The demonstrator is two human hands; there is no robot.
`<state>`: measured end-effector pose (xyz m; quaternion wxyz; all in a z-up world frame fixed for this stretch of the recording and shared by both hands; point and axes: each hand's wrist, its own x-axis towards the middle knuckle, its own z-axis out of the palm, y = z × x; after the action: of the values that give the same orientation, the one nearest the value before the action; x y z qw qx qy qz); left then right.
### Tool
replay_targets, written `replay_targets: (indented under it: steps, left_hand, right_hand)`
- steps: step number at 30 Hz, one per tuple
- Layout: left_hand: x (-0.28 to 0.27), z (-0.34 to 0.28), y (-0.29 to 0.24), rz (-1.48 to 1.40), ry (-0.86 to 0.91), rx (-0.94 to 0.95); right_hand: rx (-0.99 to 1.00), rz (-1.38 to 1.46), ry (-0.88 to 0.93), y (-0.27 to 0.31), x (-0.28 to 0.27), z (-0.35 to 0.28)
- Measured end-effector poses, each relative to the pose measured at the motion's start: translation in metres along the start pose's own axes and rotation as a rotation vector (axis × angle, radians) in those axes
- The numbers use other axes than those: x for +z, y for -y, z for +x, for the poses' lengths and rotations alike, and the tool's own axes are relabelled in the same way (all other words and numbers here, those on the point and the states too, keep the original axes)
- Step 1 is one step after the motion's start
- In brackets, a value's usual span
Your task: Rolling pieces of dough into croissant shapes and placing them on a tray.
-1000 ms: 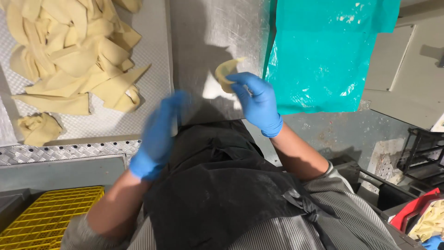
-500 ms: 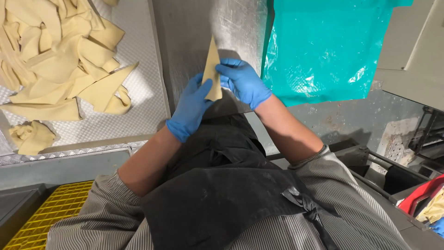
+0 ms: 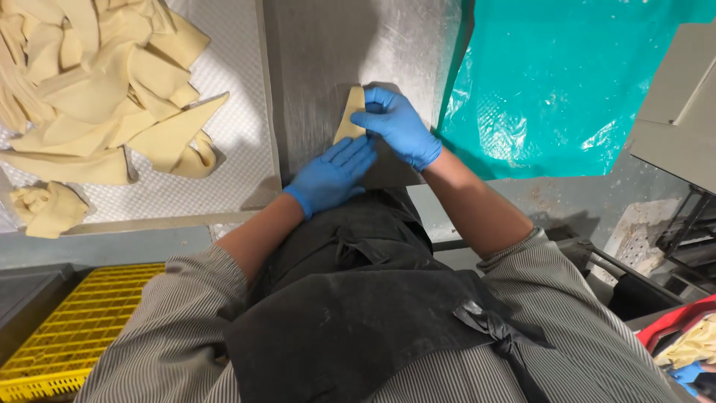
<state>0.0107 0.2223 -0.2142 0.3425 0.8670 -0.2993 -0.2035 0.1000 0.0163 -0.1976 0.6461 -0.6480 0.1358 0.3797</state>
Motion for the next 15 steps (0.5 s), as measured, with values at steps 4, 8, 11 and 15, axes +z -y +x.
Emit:
replay_targets:
  steps: [4,8,11,15]
  left_hand:
    - [0.011,0.004,0.003,0.251,0.014,0.203]
    - [0.010,0.005,0.003,0.291,0.062,0.180]
    - [0.008,0.005,0.001,0.299,0.055,0.185]
    - [0.013,0.002,0.001,0.299,0.051,0.179]
  right_hand:
    - [-0.102,-0.046,0.059,0.014,-0.008,0.024]
    - [-0.188,-0.093,0.042,0.050,-0.020,0.052]
    - [-0.149,-0.130,0.086,0.065,-0.029,0.075]
    - [-0.240,-0.284,0.115,0.077,-0.058,0.120]
